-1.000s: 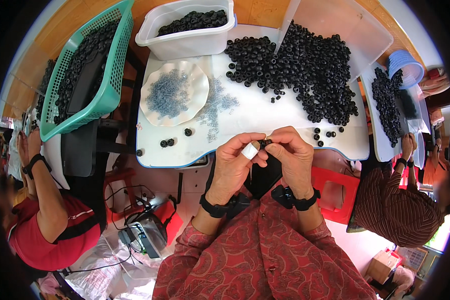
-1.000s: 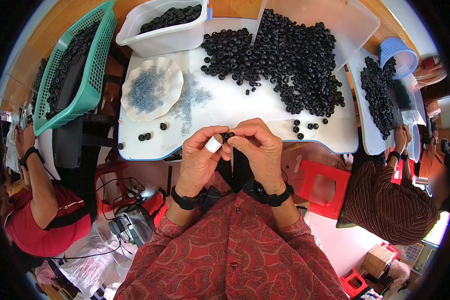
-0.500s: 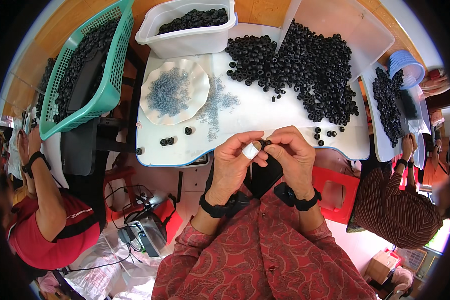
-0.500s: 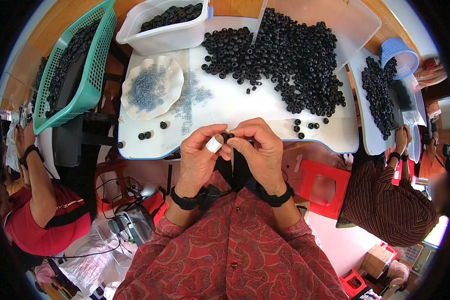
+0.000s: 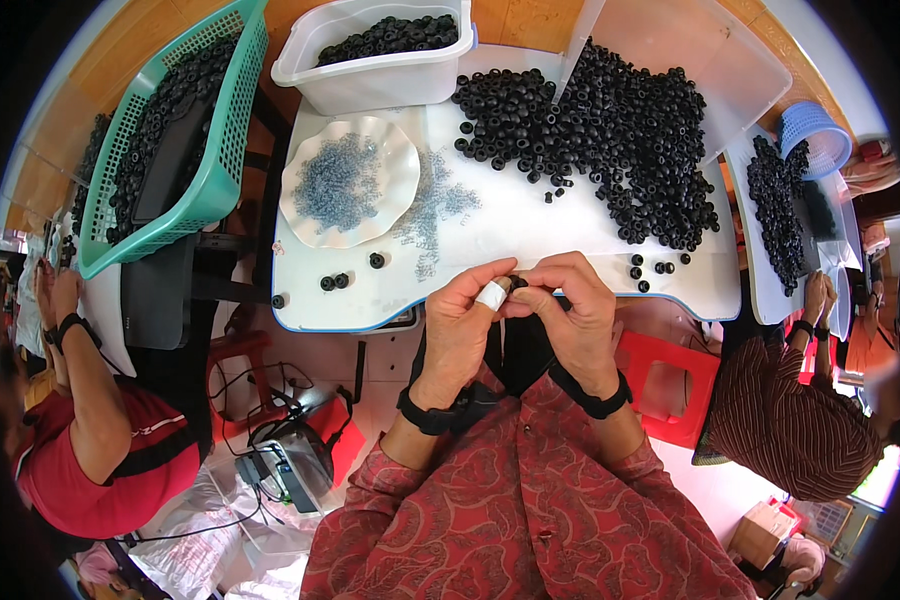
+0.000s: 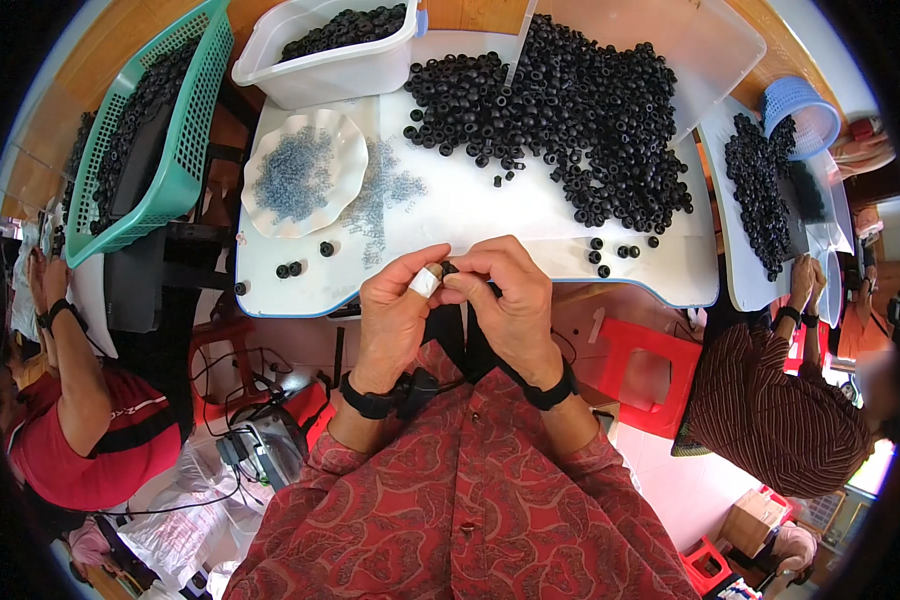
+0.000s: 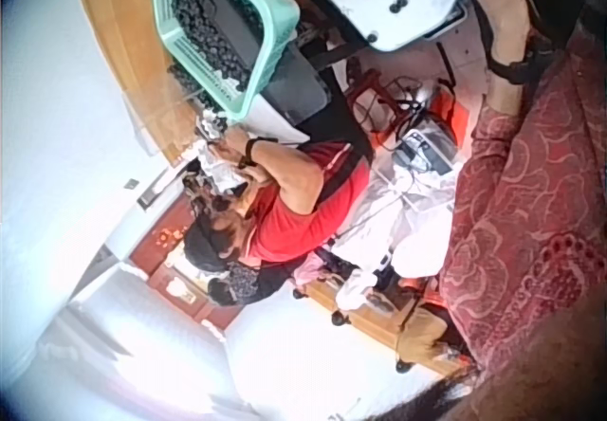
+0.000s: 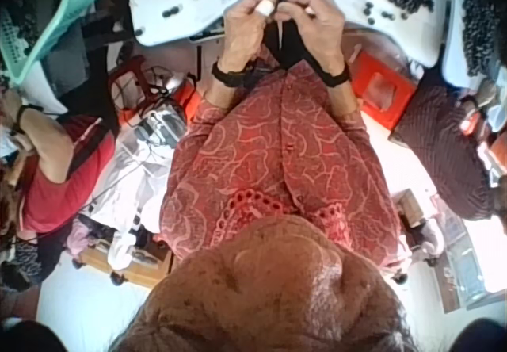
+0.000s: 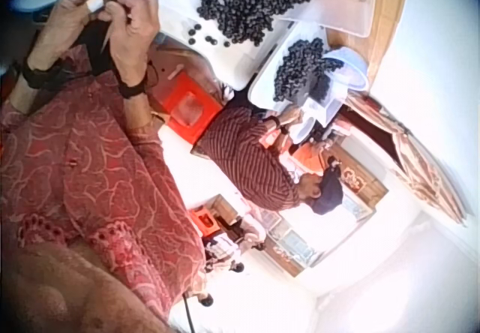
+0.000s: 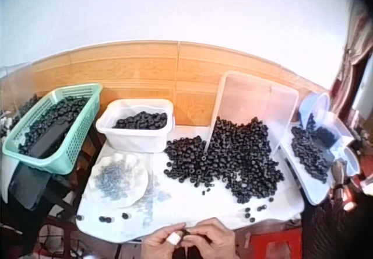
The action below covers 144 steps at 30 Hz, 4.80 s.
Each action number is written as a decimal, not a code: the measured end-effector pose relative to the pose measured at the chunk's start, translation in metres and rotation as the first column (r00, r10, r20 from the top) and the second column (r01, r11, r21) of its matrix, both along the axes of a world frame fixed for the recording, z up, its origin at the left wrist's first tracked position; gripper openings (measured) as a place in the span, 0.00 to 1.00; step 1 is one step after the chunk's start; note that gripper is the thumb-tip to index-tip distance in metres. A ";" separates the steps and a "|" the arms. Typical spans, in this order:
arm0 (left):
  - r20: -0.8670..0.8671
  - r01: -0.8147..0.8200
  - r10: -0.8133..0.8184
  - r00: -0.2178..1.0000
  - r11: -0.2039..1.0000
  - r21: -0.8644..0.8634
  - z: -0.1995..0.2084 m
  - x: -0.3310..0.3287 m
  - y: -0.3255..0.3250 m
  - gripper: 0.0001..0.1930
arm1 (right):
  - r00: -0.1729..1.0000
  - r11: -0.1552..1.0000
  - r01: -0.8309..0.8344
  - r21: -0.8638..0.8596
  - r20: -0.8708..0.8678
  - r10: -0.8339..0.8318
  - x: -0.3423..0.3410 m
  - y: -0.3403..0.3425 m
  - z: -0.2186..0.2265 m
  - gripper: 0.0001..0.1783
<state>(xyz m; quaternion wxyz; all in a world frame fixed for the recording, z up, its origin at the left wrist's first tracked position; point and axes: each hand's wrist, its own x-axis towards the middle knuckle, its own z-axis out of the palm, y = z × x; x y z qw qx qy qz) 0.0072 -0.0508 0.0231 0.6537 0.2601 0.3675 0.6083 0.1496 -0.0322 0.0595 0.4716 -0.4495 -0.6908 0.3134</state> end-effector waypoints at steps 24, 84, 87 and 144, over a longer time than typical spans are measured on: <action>0.015 0.026 -0.024 1.000 0.992 -0.127 -0.007 -0.009 0.002 0.11 | 1.000 0.999 0.023 -0.029 0.019 -0.022 0.003 0.000 -0.016 0.08; -0.916 0.062 0.315 0.248 0.939 0.340 -0.018 -0.017 0.051 0.08 | 0.917 0.951 0.086 0.295 0.349 -0.192 -0.018 0.043 -0.064 0.10; -0.918 0.043 0.334 0.212 0.936 0.351 -0.014 -0.009 0.046 0.08 | 0.927 0.970 0.066 0.232 0.344 -0.146 -0.016 0.042 -0.058 0.11; -0.839 0.302 0.492 0.230 0.784 0.543 -0.048 -0.005 0.035 0.12 | 0.945 0.952 -0.306 0.011 -0.119 0.305 -0.036 0.057 -0.045 0.12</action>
